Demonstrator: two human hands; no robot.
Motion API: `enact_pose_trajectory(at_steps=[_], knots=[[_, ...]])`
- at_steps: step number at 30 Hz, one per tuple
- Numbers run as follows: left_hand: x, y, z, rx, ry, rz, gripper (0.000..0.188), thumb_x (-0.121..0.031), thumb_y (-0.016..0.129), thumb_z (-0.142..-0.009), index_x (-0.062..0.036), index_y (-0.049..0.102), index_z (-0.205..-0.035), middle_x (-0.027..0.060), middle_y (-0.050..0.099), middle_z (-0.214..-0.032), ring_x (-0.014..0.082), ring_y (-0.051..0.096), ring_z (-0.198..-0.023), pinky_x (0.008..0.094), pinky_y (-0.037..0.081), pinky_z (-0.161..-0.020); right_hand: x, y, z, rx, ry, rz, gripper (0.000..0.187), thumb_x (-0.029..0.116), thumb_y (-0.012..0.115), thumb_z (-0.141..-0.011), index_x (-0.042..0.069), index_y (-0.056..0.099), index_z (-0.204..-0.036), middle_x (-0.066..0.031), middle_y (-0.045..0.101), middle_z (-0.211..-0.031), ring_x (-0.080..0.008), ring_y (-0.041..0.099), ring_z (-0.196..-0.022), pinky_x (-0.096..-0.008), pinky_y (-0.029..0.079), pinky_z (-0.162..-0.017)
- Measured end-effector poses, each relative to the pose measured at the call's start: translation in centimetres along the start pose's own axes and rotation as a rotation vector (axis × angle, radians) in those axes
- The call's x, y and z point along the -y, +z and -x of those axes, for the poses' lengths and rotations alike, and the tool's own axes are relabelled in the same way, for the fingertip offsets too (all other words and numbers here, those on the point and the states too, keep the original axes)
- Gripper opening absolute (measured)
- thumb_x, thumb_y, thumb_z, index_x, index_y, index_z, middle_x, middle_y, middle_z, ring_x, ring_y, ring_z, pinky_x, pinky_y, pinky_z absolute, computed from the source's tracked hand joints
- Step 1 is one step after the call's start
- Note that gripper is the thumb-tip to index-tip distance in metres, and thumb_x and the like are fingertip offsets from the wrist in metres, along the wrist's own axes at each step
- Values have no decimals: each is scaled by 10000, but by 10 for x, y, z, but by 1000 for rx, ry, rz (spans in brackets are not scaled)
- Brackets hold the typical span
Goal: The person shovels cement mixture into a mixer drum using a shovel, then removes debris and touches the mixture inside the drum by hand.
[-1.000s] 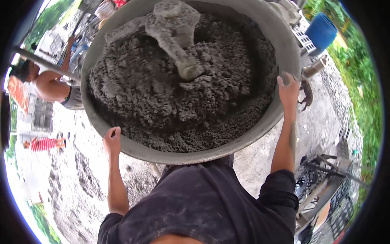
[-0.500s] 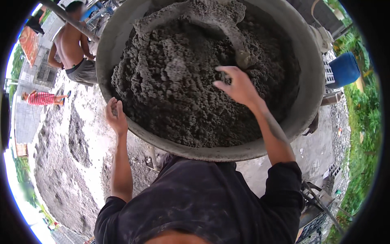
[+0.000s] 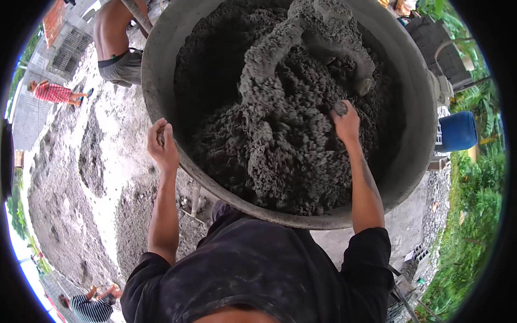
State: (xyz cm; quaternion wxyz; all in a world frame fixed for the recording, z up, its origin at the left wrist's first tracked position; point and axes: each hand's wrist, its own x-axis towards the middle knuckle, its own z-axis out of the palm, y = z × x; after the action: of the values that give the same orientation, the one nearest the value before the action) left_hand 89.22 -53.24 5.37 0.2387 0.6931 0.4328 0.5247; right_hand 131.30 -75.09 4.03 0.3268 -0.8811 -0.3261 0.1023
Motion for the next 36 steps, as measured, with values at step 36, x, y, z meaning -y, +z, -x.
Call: enact_pose_trajectory(at_steps=[36], knots=[[1, 8, -3, 41, -56, -70, 121, -104, 626, -862, -1, 683, -890, 75, 662, -832, 155, 582, -703, 288, 470, -650, 38, 4, 25, 421, 300, 81, 611, 510, 496, -923, -48, 574, -1159, -172, 624, -1130, -244, 565, -1104, -346, 417, -911]])
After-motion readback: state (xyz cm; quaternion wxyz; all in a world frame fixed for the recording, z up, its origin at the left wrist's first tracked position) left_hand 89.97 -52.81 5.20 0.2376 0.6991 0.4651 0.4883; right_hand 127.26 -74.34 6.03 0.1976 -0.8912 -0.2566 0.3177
